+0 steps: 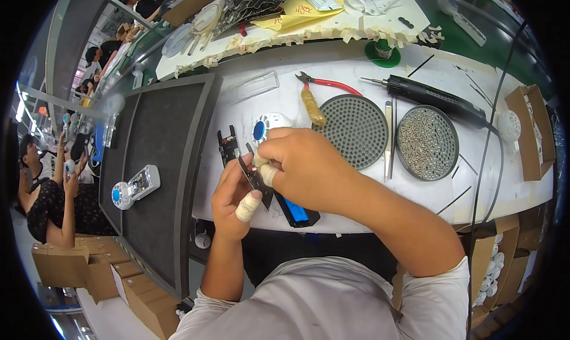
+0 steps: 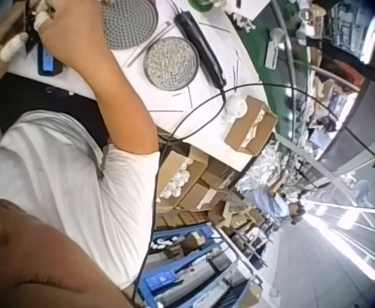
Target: Assemble plastic housings for electronic components using a heat gun and hand assembly tools.
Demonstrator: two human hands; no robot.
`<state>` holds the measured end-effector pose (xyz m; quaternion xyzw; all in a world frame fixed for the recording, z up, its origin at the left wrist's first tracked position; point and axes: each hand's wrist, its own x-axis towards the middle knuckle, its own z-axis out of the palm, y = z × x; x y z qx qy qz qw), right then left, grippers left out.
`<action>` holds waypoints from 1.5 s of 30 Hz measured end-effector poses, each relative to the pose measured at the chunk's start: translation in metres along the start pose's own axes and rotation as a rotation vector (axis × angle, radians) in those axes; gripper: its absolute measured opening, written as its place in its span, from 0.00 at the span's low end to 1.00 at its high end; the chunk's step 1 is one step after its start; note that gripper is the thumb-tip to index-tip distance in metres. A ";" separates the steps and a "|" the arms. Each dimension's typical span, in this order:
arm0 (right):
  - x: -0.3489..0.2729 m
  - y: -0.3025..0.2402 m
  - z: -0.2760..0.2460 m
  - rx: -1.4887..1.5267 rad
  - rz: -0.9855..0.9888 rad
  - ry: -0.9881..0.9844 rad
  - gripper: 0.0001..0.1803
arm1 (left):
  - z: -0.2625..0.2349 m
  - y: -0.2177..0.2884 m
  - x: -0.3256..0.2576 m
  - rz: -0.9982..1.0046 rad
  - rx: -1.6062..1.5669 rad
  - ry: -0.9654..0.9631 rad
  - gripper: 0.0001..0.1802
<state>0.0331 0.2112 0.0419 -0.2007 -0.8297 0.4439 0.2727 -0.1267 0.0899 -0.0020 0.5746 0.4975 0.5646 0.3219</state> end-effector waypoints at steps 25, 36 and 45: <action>-0.002 0.001 0.005 -0.014 -0.029 0.067 0.05 | -0.001 -0.001 -0.002 0.125 0.106 0.022 0.29; -0.004 0.000 0.008 -0.058 -0.041 0.124 0.05 | -0.004 -0.001 -0.001 0.055 -0.029 0.054 0.29; -0.006 -0.001 0.015 -0.343 -0.264 0.221 0.05 | -0.007 -0.002 -0.002 0.031 -0.094 0.023 0.30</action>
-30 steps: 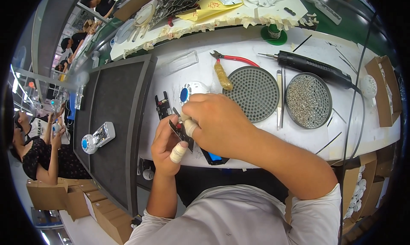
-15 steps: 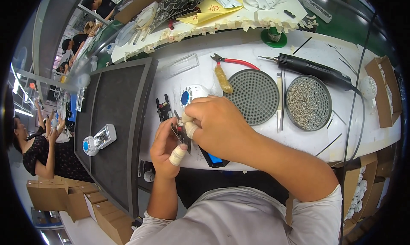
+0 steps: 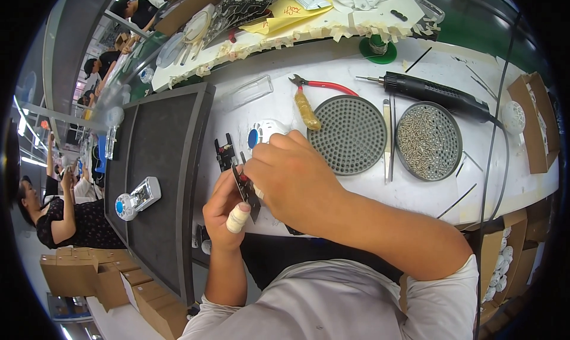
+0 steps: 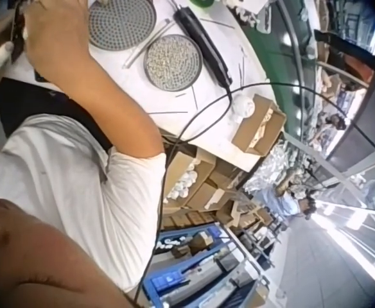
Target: Assemble plastic housings for electronic components using a heat gun and hand assembly tools.
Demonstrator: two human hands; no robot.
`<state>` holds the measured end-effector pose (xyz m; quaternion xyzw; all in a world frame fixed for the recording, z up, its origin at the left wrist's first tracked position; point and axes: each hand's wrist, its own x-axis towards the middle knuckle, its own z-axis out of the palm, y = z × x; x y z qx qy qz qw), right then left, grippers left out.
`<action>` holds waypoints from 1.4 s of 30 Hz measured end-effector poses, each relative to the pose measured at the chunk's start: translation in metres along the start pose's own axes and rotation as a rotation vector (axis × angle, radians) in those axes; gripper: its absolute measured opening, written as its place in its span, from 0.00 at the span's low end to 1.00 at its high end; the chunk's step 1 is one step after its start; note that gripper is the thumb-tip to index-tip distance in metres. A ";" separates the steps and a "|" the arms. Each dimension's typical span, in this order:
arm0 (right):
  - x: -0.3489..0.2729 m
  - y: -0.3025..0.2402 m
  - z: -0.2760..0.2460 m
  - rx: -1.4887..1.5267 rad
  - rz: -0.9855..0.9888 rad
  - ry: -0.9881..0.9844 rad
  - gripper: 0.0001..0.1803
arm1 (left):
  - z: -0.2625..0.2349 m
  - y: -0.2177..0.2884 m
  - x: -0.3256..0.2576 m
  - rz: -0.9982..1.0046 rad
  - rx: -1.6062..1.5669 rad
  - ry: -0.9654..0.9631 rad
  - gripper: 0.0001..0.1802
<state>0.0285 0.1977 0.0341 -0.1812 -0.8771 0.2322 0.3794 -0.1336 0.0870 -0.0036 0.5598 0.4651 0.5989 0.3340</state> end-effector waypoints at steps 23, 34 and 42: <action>0.001 0.008 0.003 -0.020 -0.074 0.002 0.04 | 0.008 0.011 0.006 -0.100 -0.010 -0.062 0.25; -0.002 0.012 0.005 0.010 -0.095 -0.044 0.04 | 0.008 0.012 0.004 -0.088 0.035 -0.105 0.24; 0.016 0.008 -0.043 0.060 0.123 -0.177 0.04 | 0.014 0.010 -0.002 -0.208 -0.225 0.087 0.28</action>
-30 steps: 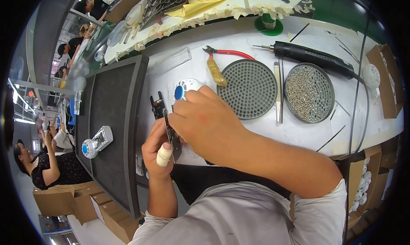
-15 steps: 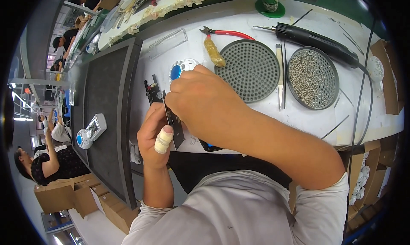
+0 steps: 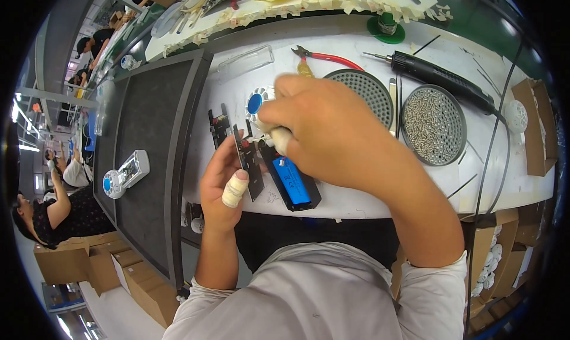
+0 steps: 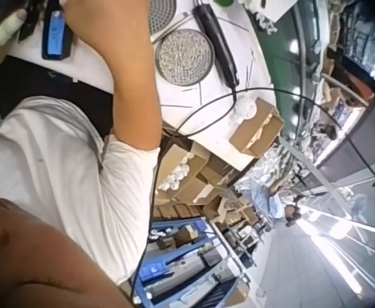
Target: Assemble plastic housings for electronic components using a heat gun and hand assembly tools.
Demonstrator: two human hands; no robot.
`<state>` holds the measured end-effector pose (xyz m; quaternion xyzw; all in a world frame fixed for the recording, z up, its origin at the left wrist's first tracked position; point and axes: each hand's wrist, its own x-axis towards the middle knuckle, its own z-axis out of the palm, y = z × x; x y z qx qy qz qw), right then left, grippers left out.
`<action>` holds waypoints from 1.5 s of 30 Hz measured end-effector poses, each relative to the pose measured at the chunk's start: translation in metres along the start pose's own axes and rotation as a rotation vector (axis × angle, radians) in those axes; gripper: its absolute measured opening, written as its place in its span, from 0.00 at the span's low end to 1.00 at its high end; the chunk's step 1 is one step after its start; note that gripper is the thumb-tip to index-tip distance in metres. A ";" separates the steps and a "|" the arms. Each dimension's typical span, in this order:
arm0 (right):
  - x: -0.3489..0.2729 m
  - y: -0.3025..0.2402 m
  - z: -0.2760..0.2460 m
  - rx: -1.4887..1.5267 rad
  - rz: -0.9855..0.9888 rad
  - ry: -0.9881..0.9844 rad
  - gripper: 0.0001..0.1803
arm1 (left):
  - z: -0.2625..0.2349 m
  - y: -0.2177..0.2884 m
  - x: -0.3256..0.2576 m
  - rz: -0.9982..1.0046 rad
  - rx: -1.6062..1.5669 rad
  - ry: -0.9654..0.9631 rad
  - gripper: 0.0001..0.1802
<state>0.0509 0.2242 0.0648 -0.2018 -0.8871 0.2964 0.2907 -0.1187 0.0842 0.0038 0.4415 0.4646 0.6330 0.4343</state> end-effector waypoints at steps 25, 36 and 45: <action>-0.010 -0.034 0.027 -0.305 -0.057 -0.116 0.08 | 0.001 -0.011 0.000 0.006 0.194 -0.100 0.28; -0.001 -0.011 0.024 -0.070 -0.063 -0.214 0.07 | -0.016 -0.006 0.007 0.047 0.203 -0.117 0.27; -0.011 -0.003 0.025 0.024 -0.030 -0.159 0.06 | -0.009 -0.007 0.010 -0.049 0.075 -0.111 0.27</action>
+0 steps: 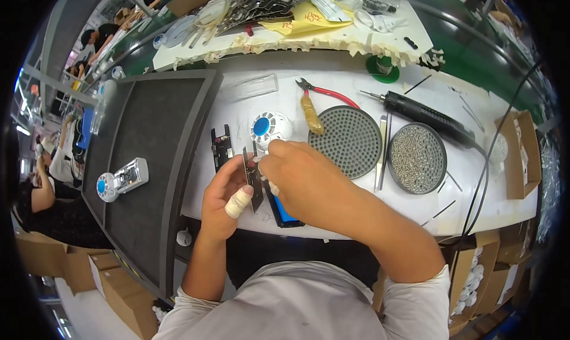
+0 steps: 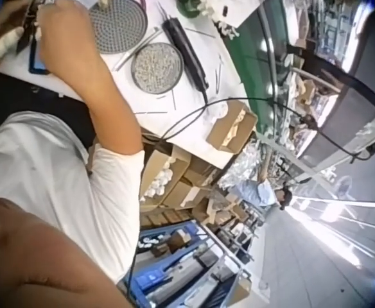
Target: Assemble plastic housings for electronic components using a heat gun and hand assembly tools.
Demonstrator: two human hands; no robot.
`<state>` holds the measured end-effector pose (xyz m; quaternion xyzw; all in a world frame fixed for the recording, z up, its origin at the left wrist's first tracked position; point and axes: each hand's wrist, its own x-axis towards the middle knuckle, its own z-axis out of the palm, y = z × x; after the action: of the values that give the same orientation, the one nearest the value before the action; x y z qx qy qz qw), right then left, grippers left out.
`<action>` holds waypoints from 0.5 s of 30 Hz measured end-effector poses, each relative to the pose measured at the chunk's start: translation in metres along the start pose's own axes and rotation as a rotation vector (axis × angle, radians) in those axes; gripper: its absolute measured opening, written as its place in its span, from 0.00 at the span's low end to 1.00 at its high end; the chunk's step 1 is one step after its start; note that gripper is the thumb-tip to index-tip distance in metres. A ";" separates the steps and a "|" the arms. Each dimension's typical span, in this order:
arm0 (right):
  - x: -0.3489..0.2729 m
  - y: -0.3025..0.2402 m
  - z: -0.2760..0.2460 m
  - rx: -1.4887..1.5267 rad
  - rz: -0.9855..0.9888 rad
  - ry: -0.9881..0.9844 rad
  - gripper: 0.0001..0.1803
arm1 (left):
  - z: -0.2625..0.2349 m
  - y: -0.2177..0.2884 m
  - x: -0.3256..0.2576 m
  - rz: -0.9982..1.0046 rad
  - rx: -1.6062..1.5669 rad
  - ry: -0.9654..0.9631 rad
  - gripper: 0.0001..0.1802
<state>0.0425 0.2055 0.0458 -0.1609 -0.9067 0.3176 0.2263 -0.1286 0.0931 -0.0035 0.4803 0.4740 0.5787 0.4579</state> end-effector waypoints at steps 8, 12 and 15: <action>0.002 0.003 0.022 0.080 0.078 0.224 0.05 | -0.002 -0.003 -0.003 0.032 0.004 0.037 0.28; 0.003 0.005 0.027 0.067 0.087 0.248 0.06 | -0.005 -0.002 -0.002 0.046 0.050 0.044 0.28; 0.003 0.006 0.028 0.061 0.092 0.246 0.06 | -0.007 0.001 -0.001 0.067 0.109 0.032 0.28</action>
<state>0.0261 0.1970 0.0237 -0.2333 -0.8536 0.3329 0.3256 -0.1354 0.0915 -0.0030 0.5109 0.4956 0.5748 0.4037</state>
